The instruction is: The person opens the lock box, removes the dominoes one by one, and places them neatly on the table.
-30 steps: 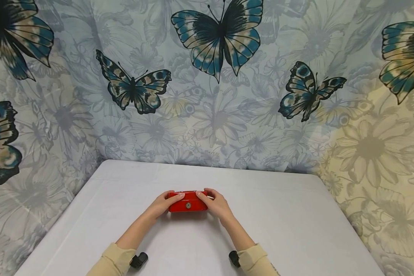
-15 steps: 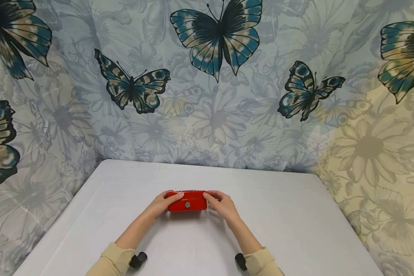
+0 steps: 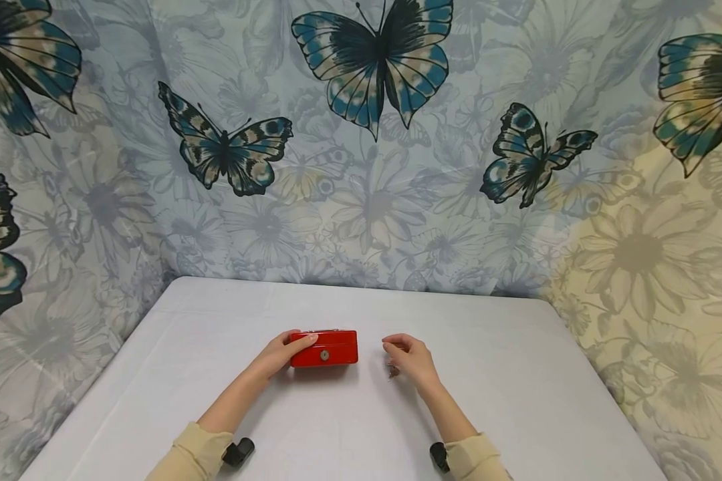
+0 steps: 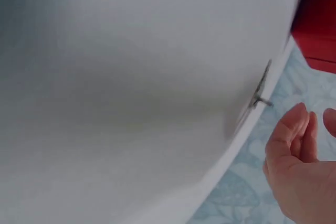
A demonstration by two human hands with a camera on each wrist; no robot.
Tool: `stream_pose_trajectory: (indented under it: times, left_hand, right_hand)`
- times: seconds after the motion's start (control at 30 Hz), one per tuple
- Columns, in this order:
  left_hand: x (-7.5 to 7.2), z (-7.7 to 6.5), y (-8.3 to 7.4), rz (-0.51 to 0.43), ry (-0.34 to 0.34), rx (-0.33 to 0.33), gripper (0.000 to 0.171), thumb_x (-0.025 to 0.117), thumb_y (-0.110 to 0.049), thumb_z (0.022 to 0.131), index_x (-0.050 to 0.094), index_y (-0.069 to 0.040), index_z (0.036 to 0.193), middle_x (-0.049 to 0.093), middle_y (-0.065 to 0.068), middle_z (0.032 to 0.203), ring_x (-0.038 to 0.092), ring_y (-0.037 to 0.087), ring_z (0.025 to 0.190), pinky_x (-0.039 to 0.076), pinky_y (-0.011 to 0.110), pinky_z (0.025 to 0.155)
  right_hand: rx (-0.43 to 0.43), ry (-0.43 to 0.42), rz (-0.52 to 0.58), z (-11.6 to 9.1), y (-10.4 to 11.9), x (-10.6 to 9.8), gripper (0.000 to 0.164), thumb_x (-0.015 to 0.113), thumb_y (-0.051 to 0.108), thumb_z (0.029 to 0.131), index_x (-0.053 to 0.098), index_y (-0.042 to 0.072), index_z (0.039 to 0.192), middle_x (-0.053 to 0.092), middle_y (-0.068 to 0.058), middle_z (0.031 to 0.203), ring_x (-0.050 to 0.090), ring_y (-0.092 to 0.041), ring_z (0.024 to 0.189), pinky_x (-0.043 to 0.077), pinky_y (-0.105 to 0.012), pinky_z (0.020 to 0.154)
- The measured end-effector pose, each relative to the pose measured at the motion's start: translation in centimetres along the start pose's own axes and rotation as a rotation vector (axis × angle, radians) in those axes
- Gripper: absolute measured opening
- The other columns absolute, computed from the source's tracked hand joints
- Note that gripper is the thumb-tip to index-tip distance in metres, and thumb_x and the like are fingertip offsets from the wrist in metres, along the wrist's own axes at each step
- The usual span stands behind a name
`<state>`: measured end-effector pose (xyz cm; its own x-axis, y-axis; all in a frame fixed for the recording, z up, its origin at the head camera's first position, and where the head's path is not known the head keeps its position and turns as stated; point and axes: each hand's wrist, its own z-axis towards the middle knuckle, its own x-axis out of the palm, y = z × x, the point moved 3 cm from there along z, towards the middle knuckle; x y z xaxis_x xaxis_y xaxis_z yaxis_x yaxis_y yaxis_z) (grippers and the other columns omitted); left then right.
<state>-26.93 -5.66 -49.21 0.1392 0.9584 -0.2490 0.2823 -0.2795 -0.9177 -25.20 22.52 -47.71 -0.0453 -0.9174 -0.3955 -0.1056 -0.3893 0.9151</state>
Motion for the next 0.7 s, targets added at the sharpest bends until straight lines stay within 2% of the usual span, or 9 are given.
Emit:
stream_pose_trajectory:
  times: [0.13,0.37,0.5,0.7]
  left_hand:
    - [-0.1,0.1,0.1,-0.003,0.006,0.0,0.103,0.07,-0.068,0.074,0.038,-0.001,0.146,0.043,0.021,0.144,0.041,0.039,0.128,0.035,0.065,0.102]
    - [-0.1,0.2,0.2,-0.002,0.01,-0.002,0.103,0.07,-0.067,0.074,0.038,-0.002,0.146,0.042,0.022,0.145,0.041,0.039,0.128,0.036,0.065,0.102]
    - [-0.1,0.2,0.2,-0.006,0.01,-0.003,0.103,0.07,-0.068,0.074,0.038,-0.002,0.146,0.043,0.021,0.144,0.041,0.038,0.128,0.036,0.064,0.102]
    - [-0.1,0.2,0.1,-0.004,0.007,-0.005,0.101,0.07,-0.066,0.075,0.038,-0.002,0.146,0.044,0.021,0.144,0.041,0.038,0.127,0.036,0.064,0.102]
  right_hand:
    - [0.004,-0.007,-0.062,0.0,-0.4,-0.7,0.025,0.066,0.017,0.093,0.068,-0.001,0.11,0.068,-0.008,0.096,0.063,-0.021,0.085,0.057,-0.03,0.071]
    - [0.033,0.007,-0.158,0.0,-0.7,-1.2,0.019,0.067,0.015,0.091,0.068,0.0,0.103,0.064,-0.006,0.085,0.059,-0.017,0.067,0.05,-0.026,0.055]
    - [0.041,0.011,-0.216,0.1,-1.0,-1.2,0.018,0.069,0.016,0.09,0.067,0.001,0.1,0.063,-0.006,0.084,0.056,-0.014,0.064,0.048,-0.024,0.054]
    - [-0.008,0.018,-0.389,0.0,-1.1,-1.0,0.021,0.073,0.022,0.087,0.065,0.002,0.092,0.061,-0.003,0.077,0.053,-0.014,0.064,0.045,-0.026,0.055]
